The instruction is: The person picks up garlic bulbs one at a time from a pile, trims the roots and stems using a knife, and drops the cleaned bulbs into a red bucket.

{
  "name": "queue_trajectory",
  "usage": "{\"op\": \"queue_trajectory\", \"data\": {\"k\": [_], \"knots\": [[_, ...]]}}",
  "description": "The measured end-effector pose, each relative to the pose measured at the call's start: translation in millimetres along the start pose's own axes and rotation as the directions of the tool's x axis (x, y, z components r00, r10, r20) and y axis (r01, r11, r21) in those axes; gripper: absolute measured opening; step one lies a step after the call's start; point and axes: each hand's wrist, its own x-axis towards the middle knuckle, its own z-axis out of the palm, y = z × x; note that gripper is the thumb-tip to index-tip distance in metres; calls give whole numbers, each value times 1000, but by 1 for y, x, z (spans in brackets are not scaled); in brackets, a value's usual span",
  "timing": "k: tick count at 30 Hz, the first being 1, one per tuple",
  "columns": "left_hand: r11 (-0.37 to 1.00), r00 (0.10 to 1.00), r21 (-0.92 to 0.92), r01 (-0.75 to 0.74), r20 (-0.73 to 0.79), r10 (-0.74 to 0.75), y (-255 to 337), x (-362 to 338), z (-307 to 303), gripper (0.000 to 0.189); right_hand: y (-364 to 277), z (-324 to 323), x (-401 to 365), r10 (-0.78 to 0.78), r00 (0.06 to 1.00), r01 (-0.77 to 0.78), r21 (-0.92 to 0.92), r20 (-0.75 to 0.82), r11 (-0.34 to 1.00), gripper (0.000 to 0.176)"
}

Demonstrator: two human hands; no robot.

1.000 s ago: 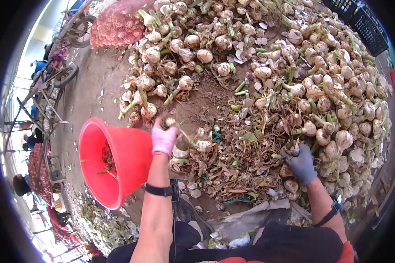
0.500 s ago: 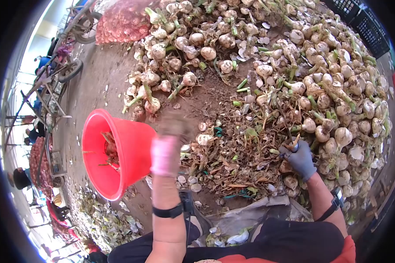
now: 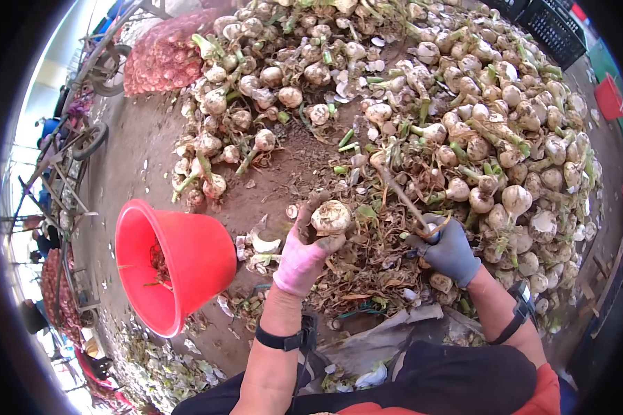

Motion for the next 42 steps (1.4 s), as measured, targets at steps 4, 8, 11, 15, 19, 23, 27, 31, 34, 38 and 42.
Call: {"op": "queue_trajectory", "data": {"k": [4, 8, 11, 15, 19, 23, 27, 31, 34, 38, 42], "knots": [[999, 997, -12, 49, 52, -48, -4, -1, 10, 74, -36, -8, -4, -173, 983, 179, -149, 57, 973, 23], [771, 980, 617, -160, 195, 48, -7, 4, 14, 68, -57, -13, -9, -293, 948, 318, -304, 128, 898, 26], [854, 973, 481, -197, 205, 109, -16, -5, 27, 80, -55, -13, -12, -356, 924, 383, -318, 143, 867, 27], [760, 917, 527, -379, 325, 232, -11, -18, 40, 85, -62, -14, -18, -408, 894, 447, -322, 182, 835, 21], [995, 983, 72, 68, 168, -79, 1, -16, 49, 61, -67, -14, -23, -385, 901, 431, -306, 200, 849, 17], [751, 883, -476, 458, 147, -445, 8, -12, 59, 41, -57, -9, -24, -431, 883, 468, -288, 185, 835, 17], [663, 832, -541, 518, 139, -537, 0, -11, 56, 48, -44, -3, -18, -462, 862, 507, -336, 209, 794, 20], [682, 864, -561, 469, 132, -486, -9, -14, 52, 49, -32, 5, -13, -464, 862, 507, -352, 206, 787, 20], [718, 863, -508, 475, 110, -493, -3, -20, 58, 41, -13, 15, -5, -488, 863, 501, -358, 131, 788, 23], [881, 969, 423, -214, 205, 136, 0, -46, 82, 42, 15, -18, 25, -90, 996, 82, -413, 1, 907, 29], [889, 998, 457, -31, 58, 5, -4, -25, 64, 57, -15, -16, -10, -254, 967, 235, -312, -22, 921, 25]]}}
